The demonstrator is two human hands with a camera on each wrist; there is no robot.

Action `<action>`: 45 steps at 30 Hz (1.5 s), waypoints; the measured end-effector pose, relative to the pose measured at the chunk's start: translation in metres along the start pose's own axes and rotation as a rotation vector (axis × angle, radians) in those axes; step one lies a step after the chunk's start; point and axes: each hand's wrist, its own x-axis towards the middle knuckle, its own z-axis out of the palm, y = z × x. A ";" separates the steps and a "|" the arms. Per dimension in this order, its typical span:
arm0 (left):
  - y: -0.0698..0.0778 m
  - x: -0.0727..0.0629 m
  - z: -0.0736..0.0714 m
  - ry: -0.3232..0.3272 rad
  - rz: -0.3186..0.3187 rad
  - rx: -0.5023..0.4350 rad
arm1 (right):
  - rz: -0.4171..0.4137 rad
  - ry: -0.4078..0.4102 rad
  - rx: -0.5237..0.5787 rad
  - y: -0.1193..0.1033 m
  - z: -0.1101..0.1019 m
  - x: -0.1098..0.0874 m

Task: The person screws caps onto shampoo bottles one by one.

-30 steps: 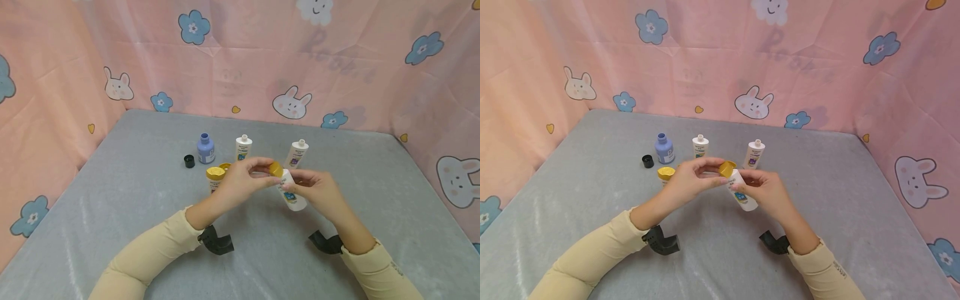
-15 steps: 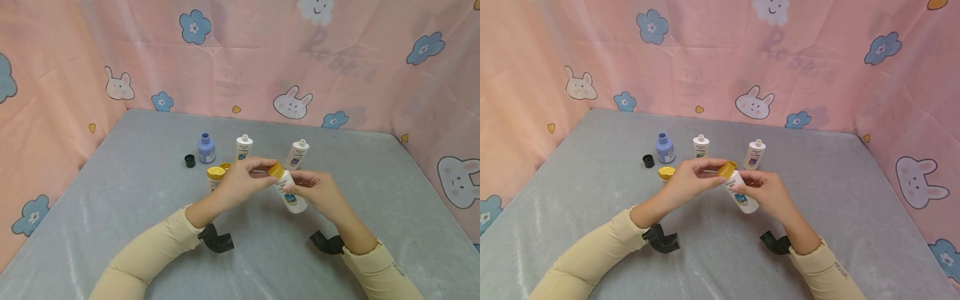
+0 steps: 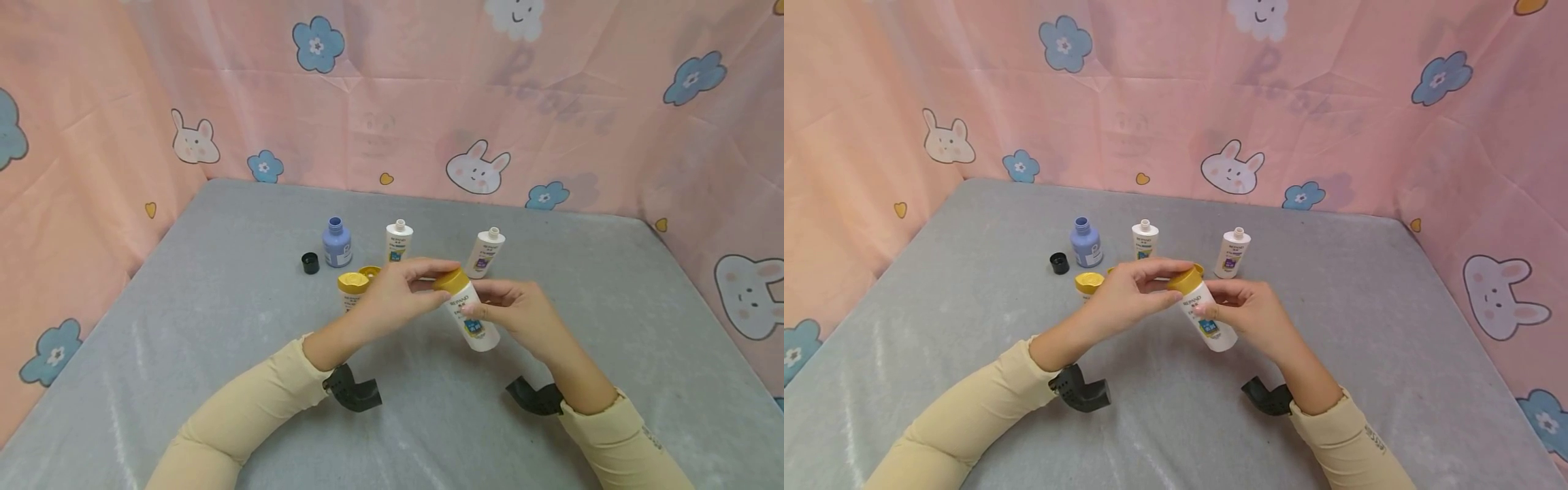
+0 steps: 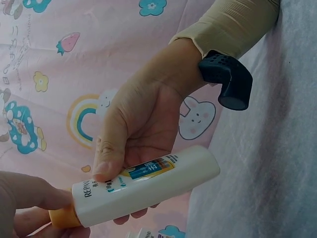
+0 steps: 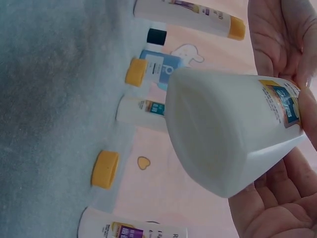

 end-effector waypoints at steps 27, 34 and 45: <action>-0.001 0.002 -0.002 -0.002 0.050 0.056 | 0.000 -0.054 0.057 0.001 -0.004 0.000; 0.000 0.002 -0.003 -0.059 0.060 0.066 | -0.036 -0.140 0.163 0.006 -0.007 0.000; 0.002 0.000 -0.006 -0.110 0.095 -0.040 | -0.078 -0.292 0.384 0.015 -0.014 0.003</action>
